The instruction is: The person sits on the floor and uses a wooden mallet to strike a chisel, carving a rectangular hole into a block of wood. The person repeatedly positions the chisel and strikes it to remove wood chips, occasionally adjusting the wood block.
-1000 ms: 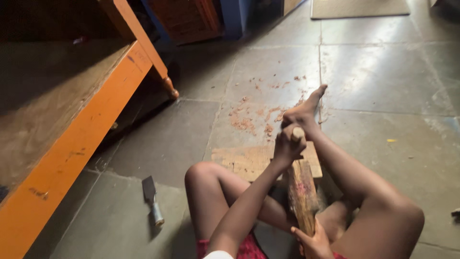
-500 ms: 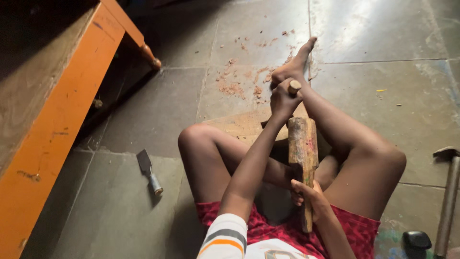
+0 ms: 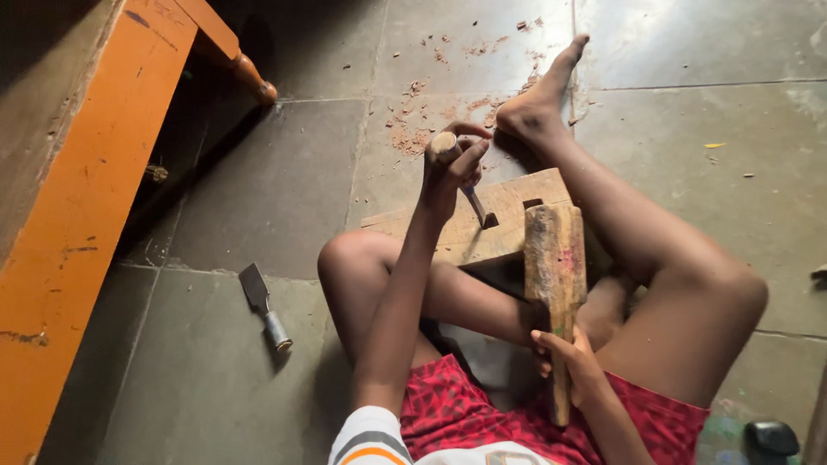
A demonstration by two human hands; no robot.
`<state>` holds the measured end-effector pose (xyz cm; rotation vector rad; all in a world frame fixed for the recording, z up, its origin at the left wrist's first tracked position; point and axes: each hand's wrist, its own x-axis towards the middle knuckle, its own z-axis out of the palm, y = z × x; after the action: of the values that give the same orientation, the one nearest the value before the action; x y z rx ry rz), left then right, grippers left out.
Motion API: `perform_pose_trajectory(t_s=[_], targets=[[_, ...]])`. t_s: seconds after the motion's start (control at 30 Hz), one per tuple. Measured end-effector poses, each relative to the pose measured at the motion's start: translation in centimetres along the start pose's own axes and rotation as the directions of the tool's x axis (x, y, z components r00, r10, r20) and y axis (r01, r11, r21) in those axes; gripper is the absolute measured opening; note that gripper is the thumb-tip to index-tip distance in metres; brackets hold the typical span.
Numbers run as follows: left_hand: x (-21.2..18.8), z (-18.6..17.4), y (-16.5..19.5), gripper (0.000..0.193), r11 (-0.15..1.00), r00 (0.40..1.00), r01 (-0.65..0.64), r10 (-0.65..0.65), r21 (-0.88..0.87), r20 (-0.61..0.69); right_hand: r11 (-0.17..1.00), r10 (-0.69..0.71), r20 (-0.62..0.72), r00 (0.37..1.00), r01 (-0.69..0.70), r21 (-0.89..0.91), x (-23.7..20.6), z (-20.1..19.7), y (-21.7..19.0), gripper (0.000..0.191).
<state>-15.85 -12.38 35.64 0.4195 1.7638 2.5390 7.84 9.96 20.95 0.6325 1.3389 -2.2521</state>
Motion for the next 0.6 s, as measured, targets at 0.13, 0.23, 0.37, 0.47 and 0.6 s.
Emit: perform_pose_trajectory(t_s=[0.13, 0.23, 0.37, 0.47, 0.6], targets=[[0.0, -0.4, -1.7, 0.008, 0.991, 0.994, -0.053, 0.041, -0.12, -0.106, 0.999, 0.021, -0.014, 1.0, -0.02, 0.043, 1.2, 0.3, 0.6, 0.027], [0.0, -0.6, -3.1, 0.011, 0.997, 0.977, -0.08, 0.078, -0.003, -0.197, 0.999, 0.036, -0.031, 0.999, -0.035, 0.04, 1.6, 1.5, 0.2, 0.027], [-0.8, -1.3, -4.1, 0.02, 0.992, 0.987, -0.126, 0.127, 0.011, -0.1, 0.999, 0.031, -0.056, 0.998, -0.029, 0.035, 1.7, 2.7, -0.3, 0.029], [-1.7, -2.0, -4.9, 0.025, 0.997, 0.997, -0.075, 0.075, 0.014, -0.016, 1.0, 0.004, -0.018, 1.0, -0.003, 0.016, 1.9, 2.3, 0.3, 0.026], [-2.5, -3.5, -6.2, 0.015, 0.999, 0.994, -0.032, 0.03, 0.019, 0.107, 1.0, -0.005, -0.004, 1.0, 0.005, 0.017, 2.2, 0.7, 1.8, 0.026]])
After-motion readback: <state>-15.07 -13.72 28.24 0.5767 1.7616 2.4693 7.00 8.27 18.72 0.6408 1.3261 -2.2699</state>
